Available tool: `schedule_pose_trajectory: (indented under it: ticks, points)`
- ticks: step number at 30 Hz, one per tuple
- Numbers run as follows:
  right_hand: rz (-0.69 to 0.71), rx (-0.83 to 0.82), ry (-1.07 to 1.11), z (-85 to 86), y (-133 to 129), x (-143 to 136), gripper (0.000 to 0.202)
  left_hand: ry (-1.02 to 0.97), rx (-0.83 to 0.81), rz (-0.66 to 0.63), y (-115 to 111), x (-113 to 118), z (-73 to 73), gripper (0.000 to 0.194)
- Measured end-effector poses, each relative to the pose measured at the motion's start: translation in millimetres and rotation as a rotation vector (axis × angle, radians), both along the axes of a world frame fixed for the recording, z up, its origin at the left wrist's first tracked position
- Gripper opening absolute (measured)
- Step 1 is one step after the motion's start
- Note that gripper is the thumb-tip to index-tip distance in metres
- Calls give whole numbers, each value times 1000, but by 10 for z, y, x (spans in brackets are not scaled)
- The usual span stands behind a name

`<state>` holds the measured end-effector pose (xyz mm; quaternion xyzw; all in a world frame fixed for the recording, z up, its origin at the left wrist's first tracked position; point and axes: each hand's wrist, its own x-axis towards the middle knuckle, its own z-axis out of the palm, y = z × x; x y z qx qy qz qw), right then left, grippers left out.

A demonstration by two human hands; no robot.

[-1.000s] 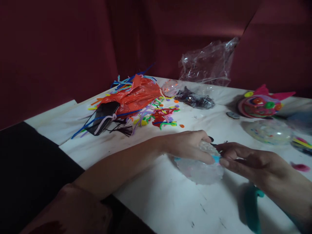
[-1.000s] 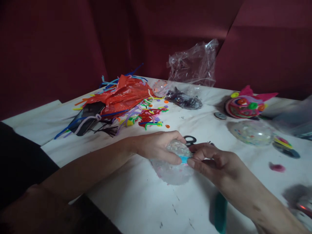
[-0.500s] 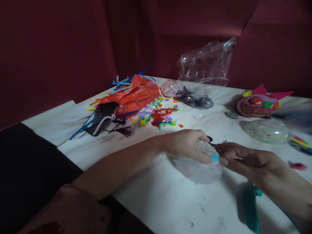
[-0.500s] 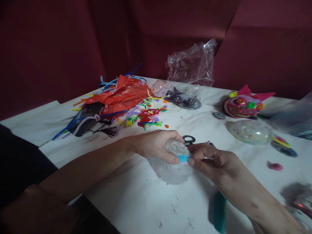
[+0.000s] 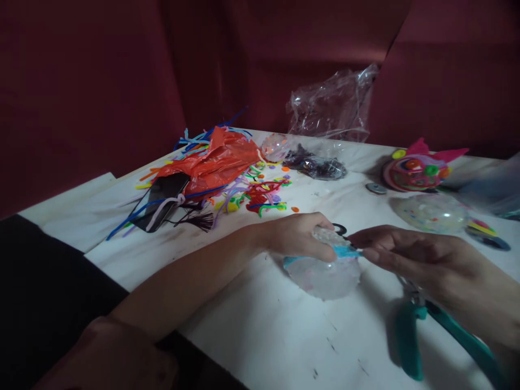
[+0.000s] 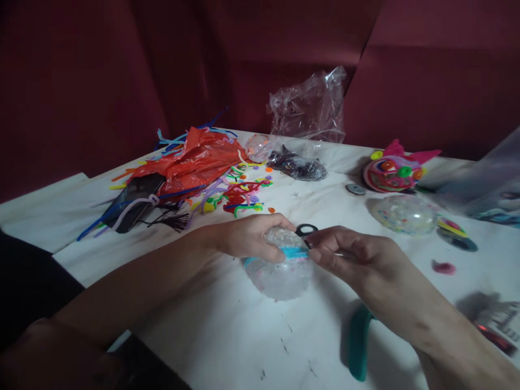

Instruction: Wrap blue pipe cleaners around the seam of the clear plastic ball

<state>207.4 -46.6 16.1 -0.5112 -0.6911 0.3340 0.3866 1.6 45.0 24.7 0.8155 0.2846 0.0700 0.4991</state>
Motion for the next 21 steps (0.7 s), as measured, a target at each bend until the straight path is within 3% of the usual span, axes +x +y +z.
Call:
schedule_pose_trajectory:
  ticks: [6, 14, 18, 21]
  points:
    - [54, 148, 23, 58, 97, -40, 52, -56, -15, -62, 24, -3, -8, 54]
    - [-31, 239, -49, -13, 291, -133, 59, -132, -40, -105, 76, -13, -1, 44]
    - [-190, 203, -78, -47, 240, -16, 48, -90, -95, -69, 101, -40, 6, 50]
    - [-351, 237, -98, -16, -20, 295, 44, -58, -108, -34, 133, -55, -1, 55]
